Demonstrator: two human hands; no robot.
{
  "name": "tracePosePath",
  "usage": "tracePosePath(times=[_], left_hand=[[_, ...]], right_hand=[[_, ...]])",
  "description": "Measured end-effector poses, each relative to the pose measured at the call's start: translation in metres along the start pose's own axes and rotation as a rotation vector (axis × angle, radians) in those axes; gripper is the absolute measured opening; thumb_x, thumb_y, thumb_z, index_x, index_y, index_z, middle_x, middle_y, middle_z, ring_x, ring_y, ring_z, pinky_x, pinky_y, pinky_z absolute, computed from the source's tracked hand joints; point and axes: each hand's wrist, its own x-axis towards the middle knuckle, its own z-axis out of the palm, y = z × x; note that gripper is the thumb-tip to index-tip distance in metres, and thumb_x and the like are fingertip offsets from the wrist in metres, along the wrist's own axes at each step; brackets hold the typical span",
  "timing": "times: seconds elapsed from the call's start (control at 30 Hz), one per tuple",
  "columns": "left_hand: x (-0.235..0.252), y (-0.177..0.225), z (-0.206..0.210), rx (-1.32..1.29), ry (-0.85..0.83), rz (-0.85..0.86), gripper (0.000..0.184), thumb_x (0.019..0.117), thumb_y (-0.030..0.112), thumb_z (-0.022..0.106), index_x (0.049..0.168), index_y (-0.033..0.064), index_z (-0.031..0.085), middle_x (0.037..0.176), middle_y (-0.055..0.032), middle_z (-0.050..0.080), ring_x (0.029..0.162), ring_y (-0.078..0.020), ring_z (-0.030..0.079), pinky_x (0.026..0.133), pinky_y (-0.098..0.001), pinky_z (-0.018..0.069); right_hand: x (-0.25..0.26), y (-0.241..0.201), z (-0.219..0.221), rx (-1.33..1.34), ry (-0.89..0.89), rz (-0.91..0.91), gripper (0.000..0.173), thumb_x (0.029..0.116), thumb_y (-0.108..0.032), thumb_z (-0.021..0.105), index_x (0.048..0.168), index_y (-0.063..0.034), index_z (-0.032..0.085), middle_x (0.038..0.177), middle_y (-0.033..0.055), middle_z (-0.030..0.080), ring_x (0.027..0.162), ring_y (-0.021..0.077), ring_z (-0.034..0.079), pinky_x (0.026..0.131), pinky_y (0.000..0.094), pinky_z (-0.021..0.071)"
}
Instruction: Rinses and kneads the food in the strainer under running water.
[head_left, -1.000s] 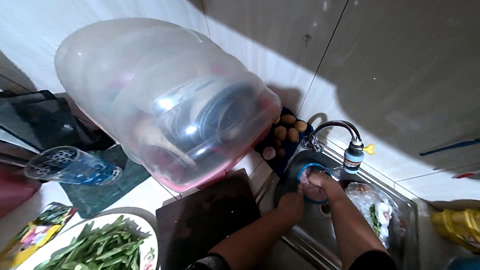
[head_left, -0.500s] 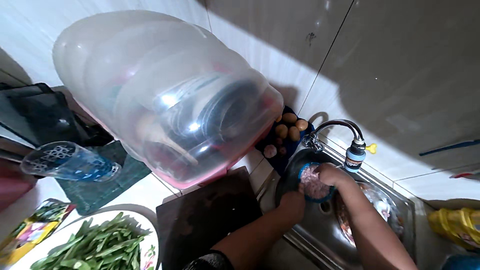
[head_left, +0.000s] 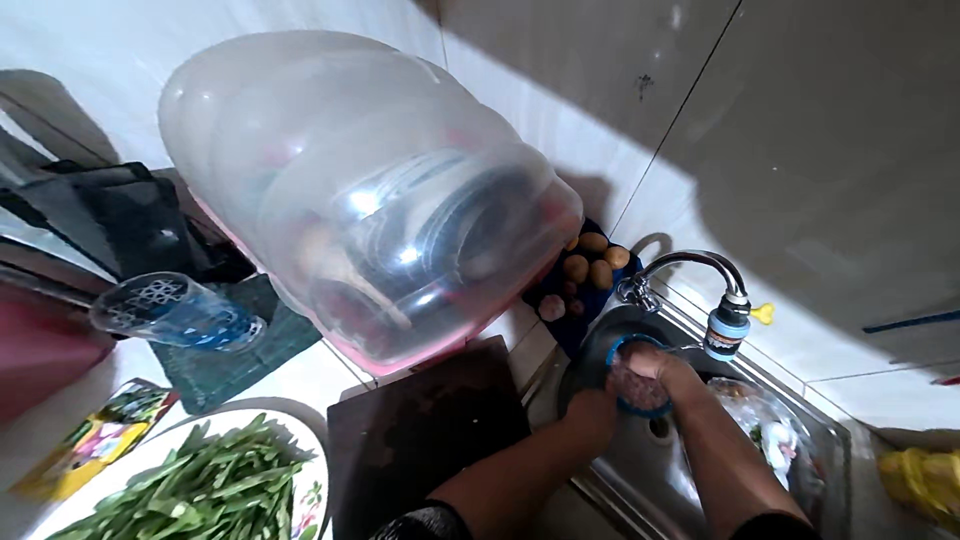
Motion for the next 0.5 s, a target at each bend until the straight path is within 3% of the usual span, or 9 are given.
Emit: tracePosePath(times=[0.2, 0.37, 0.5], left_hand=[[-0.003, 0.001, -0.005, 0.009, -0.008, 0.003, 0.073, 0.0909, 0.027, 0.064, 0.157, 0.0243, 0.033, 0.098, -0.0093, 0.074, 0.090, -0.0319, 0.073, 0.076, -0.0545, 0.0601], [-0.003, 0.002, -0.001, 0.016, 0.012, -0.005, 0.073, 0.0918, 0.027, 0.064, 0.157, 0.0235, 0.032, 0.096, -0.0100, 0.074, 0.089, -0.0323, 0.073, 0.075, -0.0550, 0.0602], [-0.008, 0.005, -0.008, 0.028, -0.003, -0.002, 0.075, 0.0922, 0.029, 0.063, 0.158, 0.0230, 0.029, 0.096, -0.0100, 0.073, 0.089, -0.0327, 0.073, 0.074, -0.0549, 0.0600]], right_hand=[[0.002, -0.006, 0.008, 0.075, -0.069, 0.057, 0.055, 0.0971, -0.055, 0.051, 0.126, -0.0115, 0.068, 0.128, 0.0157, 0.069, 0.124, 0.0363, 0.062, 0.104, 0.0648, 0.0465], [-0.006, -0.011, 0.000, 0.061, -0.134, 0.036, 0.051, 0.0970, -0.050, 0.055, 0.126, -0.0089, 0.068, 0.128, 0.0179, 0.068, 0.124, 0.0388, 0.061, 0.104, 0.0665, 0.0458], [-0.002, -0.009, 0.004, 0.028, -0.131, 0.051, 0.056, 0.0940, -0.054, 0.056, 0.124, -0.0087, 0.068, 0.127, 0.0192, 0.068, 0.123, 0.0411, 0.061, 0.102, 0.0697, 0.0454]])
